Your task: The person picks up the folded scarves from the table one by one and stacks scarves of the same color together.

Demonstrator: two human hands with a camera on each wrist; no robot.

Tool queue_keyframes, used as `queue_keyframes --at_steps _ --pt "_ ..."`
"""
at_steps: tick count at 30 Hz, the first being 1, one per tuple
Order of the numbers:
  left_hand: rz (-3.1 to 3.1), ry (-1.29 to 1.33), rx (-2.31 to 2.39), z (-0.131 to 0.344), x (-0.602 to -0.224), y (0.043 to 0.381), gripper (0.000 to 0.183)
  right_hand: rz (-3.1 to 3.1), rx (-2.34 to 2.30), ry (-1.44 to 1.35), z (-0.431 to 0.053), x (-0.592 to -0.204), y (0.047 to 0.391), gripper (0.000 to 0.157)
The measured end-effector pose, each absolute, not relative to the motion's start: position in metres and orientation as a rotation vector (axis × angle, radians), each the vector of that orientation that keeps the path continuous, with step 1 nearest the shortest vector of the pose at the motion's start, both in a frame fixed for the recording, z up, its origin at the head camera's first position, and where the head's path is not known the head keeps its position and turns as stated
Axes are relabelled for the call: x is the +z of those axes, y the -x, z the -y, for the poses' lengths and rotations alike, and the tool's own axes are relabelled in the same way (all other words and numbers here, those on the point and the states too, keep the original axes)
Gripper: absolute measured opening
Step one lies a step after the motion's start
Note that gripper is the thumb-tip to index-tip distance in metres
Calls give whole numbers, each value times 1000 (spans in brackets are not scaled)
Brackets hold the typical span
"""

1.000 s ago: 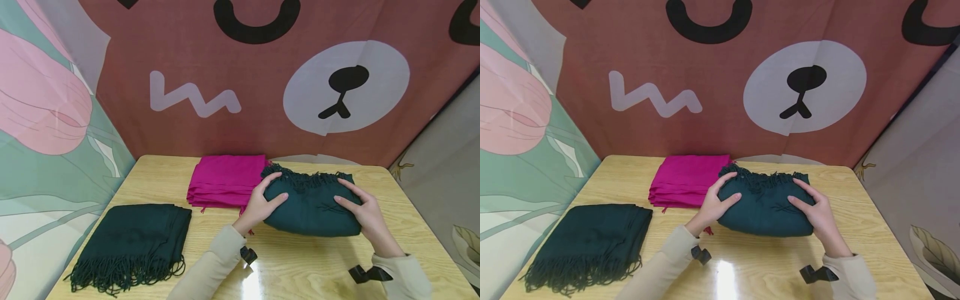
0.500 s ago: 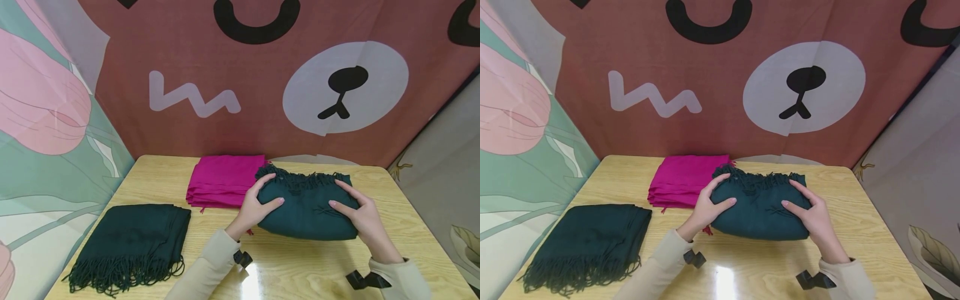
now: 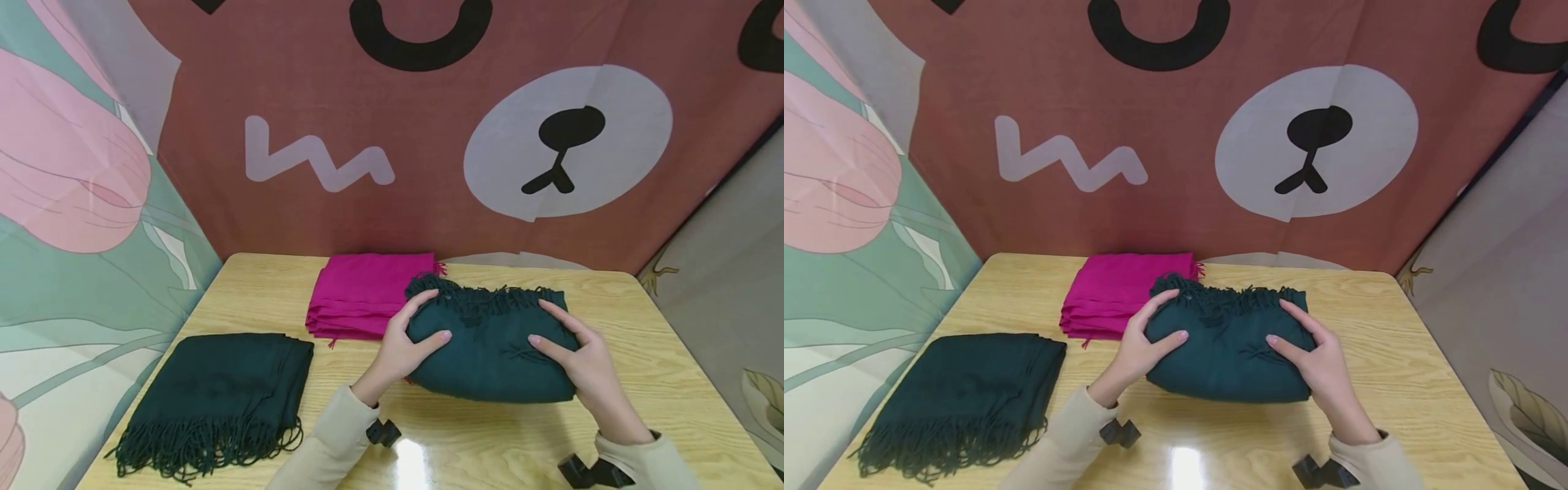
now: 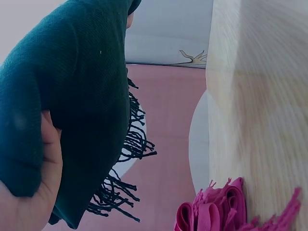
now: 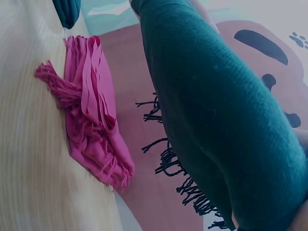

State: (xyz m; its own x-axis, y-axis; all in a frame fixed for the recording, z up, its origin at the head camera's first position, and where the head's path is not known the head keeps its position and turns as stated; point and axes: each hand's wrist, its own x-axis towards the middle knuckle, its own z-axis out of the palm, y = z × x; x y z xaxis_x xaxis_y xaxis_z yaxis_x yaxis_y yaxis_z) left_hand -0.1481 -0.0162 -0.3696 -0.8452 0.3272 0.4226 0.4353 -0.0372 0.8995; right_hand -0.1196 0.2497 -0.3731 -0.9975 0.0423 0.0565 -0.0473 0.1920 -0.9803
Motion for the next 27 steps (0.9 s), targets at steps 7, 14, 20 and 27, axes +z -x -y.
queue_keyframes --at_steps 7,14,20,27 --pt "2103 827 -2010 23 -379 146 56 2363 1953 -20 -241 -375 116 59" --pt "2109 816 -2024 30 -402 148 58 2378 1959 -37 -233 -378 109 59" --pt "2115 812 -2027 36 -393 137 57 2404 1939 -66 -228 -379 105 58" --pt "2140 783 -2010 43 -380 123 54 2446 1872 -87 -222 -382 101 57"
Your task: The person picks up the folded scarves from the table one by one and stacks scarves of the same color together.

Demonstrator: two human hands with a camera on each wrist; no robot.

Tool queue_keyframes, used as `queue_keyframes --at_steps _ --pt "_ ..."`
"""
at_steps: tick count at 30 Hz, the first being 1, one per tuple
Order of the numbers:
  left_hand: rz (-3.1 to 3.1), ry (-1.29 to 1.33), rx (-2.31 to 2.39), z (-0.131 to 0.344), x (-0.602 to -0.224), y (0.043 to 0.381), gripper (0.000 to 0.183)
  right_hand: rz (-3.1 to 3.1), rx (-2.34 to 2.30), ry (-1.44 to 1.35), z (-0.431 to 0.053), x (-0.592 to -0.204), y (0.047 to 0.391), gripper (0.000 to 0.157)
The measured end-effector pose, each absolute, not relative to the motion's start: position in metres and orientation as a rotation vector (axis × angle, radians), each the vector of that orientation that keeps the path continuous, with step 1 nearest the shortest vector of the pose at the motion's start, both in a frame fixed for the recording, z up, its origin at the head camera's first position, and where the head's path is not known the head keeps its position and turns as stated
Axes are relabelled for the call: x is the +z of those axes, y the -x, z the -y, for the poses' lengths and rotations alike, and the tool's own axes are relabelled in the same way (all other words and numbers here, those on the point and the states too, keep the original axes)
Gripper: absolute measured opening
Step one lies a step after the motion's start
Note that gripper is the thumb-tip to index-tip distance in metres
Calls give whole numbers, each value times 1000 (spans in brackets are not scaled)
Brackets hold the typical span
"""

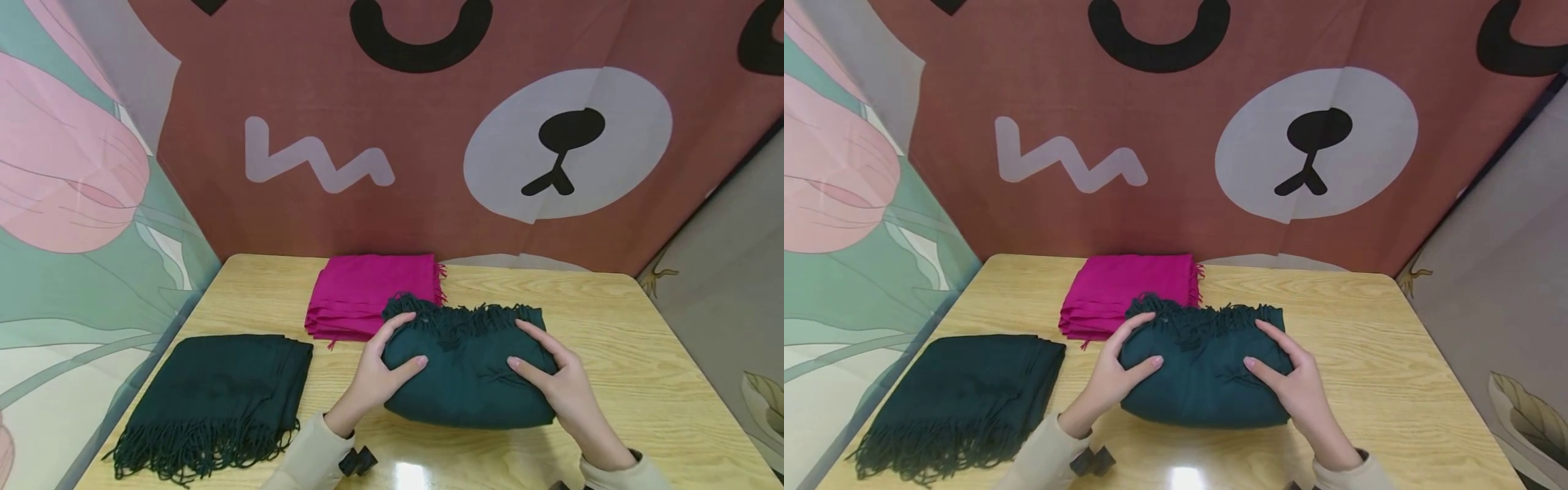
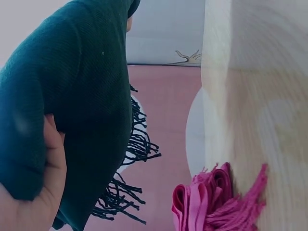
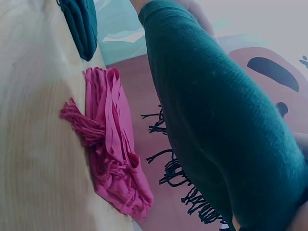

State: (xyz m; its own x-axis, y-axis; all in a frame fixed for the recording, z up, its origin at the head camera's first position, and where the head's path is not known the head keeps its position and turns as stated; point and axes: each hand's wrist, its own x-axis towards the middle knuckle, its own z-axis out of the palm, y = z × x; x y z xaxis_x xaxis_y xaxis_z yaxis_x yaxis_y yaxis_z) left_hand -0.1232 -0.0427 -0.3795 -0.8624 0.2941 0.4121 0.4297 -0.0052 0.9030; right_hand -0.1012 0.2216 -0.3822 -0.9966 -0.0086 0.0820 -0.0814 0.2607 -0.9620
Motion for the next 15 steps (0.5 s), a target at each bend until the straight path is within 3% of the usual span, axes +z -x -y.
queue_keyframes --at_steps 9,15 --pt "2135 744 -2008 50 -415 130 51 2464 1842 -28 -210 -396 100 53" --pt "2199 701 -2008 53 -414 121 47 2514 1801 13 -205 -405 98 53"
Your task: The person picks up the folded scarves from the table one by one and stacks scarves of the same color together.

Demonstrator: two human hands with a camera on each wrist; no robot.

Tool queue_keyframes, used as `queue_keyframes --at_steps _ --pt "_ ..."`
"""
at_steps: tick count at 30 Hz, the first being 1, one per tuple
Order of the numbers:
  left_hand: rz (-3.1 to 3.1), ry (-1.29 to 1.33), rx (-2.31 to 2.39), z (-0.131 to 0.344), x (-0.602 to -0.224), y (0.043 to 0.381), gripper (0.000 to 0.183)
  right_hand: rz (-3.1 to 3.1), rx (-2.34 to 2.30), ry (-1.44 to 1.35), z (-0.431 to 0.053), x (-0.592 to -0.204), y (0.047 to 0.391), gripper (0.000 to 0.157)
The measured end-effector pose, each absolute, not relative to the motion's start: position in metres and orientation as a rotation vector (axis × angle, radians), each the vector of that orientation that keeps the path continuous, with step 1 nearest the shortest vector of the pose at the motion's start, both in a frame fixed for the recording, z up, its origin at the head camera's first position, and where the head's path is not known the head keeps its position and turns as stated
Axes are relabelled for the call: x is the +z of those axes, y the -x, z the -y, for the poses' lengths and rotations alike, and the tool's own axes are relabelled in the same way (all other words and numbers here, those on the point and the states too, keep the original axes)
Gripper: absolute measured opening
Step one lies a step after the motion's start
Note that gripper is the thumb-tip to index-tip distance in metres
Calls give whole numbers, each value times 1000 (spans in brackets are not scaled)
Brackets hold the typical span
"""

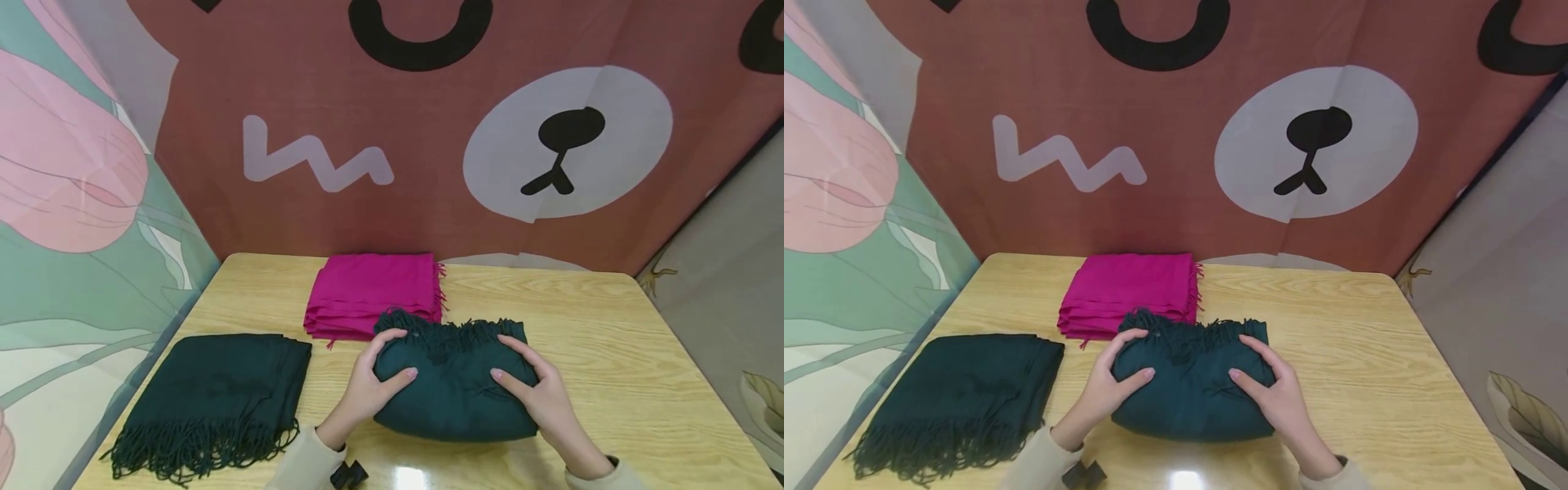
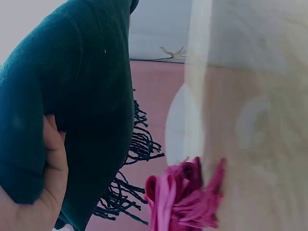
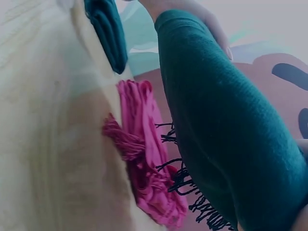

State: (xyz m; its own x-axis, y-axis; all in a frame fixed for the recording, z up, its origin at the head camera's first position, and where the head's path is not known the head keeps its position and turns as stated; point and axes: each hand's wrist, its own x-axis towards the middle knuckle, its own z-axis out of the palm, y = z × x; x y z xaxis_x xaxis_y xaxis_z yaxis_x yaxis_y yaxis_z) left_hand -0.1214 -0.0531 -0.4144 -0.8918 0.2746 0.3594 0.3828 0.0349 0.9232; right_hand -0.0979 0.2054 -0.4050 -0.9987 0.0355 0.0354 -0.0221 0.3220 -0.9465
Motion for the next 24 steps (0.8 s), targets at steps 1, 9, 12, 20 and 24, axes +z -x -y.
queue_keyframes --at_steps 1,9,12,20,24 --pt "2207 692 -2013 54 -413 119 46 2521 1798 13 -205 -407 98 53" --pt "2283 657 -2062 63 -445 120 42 2576 1786 -8 -201 -425 98 52" --pt "2313 646 -2072 66 -450 118 42 2587 1785 -35 -200 -431 99 51" --pt "2465 669 -2020 74 -458 115 46 2624 1788 -121 -201 -443 98 51" --pt "2562 697 -2023 77 -460 114 48 2655 1825 -102 -202 -447 96 52"
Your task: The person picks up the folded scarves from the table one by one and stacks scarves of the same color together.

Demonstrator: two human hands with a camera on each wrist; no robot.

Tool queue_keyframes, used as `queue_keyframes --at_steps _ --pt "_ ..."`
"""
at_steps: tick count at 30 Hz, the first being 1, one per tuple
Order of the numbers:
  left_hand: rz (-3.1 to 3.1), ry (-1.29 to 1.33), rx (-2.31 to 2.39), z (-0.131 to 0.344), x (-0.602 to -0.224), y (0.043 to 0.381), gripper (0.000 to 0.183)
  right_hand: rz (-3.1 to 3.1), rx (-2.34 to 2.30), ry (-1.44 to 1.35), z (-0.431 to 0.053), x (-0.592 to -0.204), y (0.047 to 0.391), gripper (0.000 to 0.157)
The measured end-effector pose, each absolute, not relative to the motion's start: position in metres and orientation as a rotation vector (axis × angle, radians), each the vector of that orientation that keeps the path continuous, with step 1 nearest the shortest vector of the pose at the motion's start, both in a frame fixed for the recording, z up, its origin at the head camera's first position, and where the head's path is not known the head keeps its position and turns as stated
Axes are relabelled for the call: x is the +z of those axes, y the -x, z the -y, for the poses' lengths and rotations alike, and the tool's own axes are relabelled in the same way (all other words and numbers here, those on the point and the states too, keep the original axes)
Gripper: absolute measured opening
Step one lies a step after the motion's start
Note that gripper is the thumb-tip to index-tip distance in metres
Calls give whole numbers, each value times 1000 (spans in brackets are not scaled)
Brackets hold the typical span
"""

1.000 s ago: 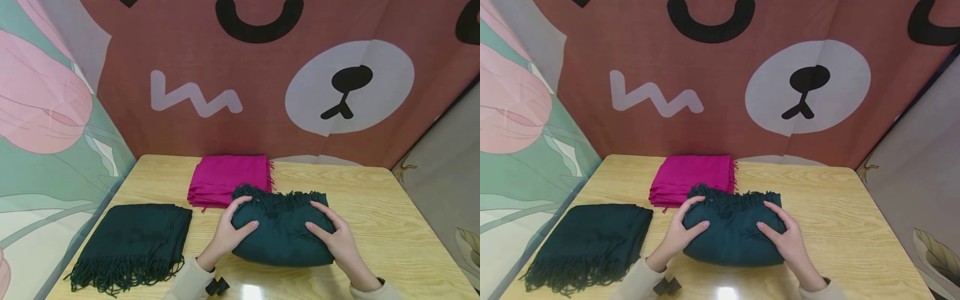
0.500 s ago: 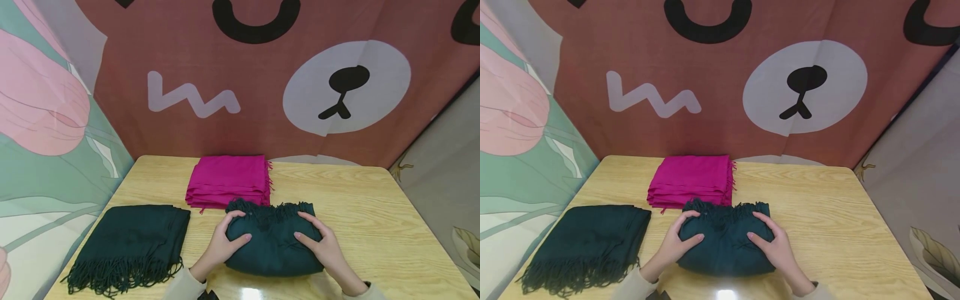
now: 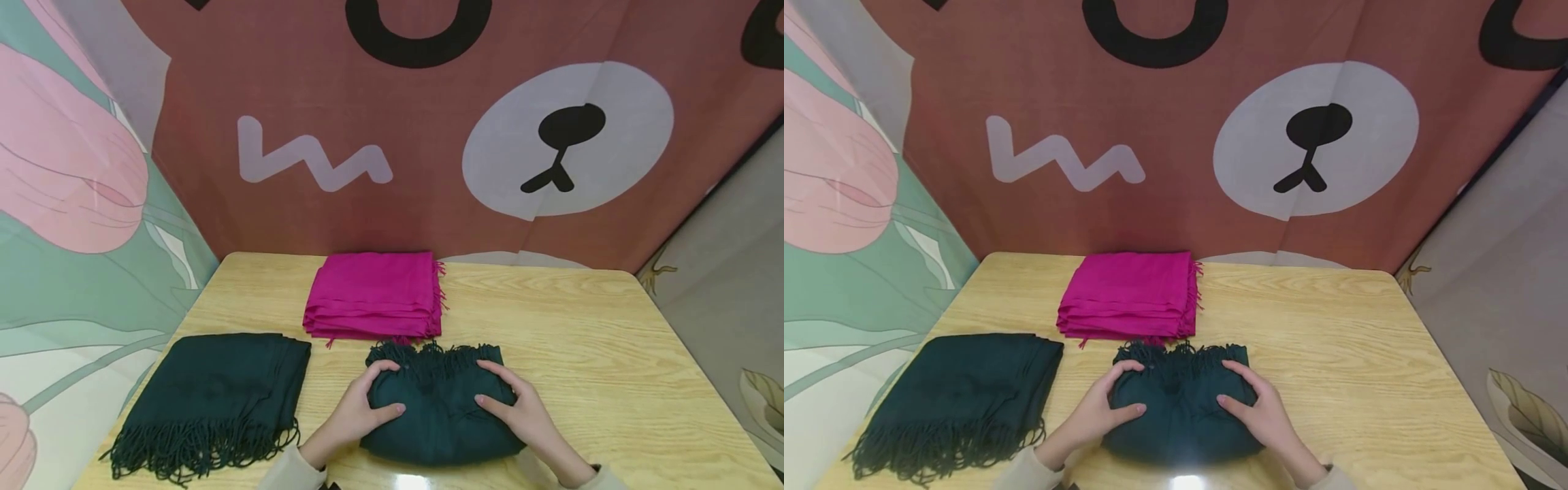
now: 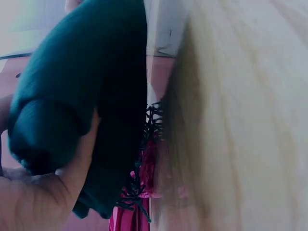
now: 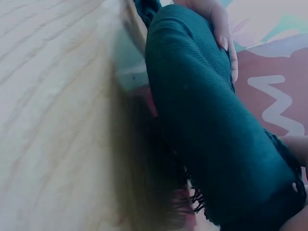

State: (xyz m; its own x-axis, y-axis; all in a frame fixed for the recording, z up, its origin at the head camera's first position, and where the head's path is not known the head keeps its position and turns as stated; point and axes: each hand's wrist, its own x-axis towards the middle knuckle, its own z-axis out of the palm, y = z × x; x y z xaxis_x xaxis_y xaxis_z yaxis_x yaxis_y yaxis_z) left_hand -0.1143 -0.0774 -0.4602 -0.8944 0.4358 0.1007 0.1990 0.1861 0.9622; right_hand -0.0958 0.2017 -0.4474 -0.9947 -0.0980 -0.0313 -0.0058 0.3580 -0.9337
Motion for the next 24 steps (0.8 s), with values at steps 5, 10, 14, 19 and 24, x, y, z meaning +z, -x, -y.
queue_keyframes --at_steps 5,10,14,19,24 --pt "-2174 -634 1741 82 -463 112 49 -2476 -1677 34 -204 -451 94 53" --pt "-2113 -660 1726 86 -466 113 46 -2418 -1686 11 -208 -454 92 54" --pt "-2070 -644 1681 94 -464 114 44 -2318 -1753 15 -213 -456 91 55" --pt "-1994 -577 1681 105 -459 114 46 -2302 -1749 -7 -220 -455 89 56" --pt "-2002 -545 1655 118 -456 117 47 -2431 -1647 -108 -225 -454 88 50"
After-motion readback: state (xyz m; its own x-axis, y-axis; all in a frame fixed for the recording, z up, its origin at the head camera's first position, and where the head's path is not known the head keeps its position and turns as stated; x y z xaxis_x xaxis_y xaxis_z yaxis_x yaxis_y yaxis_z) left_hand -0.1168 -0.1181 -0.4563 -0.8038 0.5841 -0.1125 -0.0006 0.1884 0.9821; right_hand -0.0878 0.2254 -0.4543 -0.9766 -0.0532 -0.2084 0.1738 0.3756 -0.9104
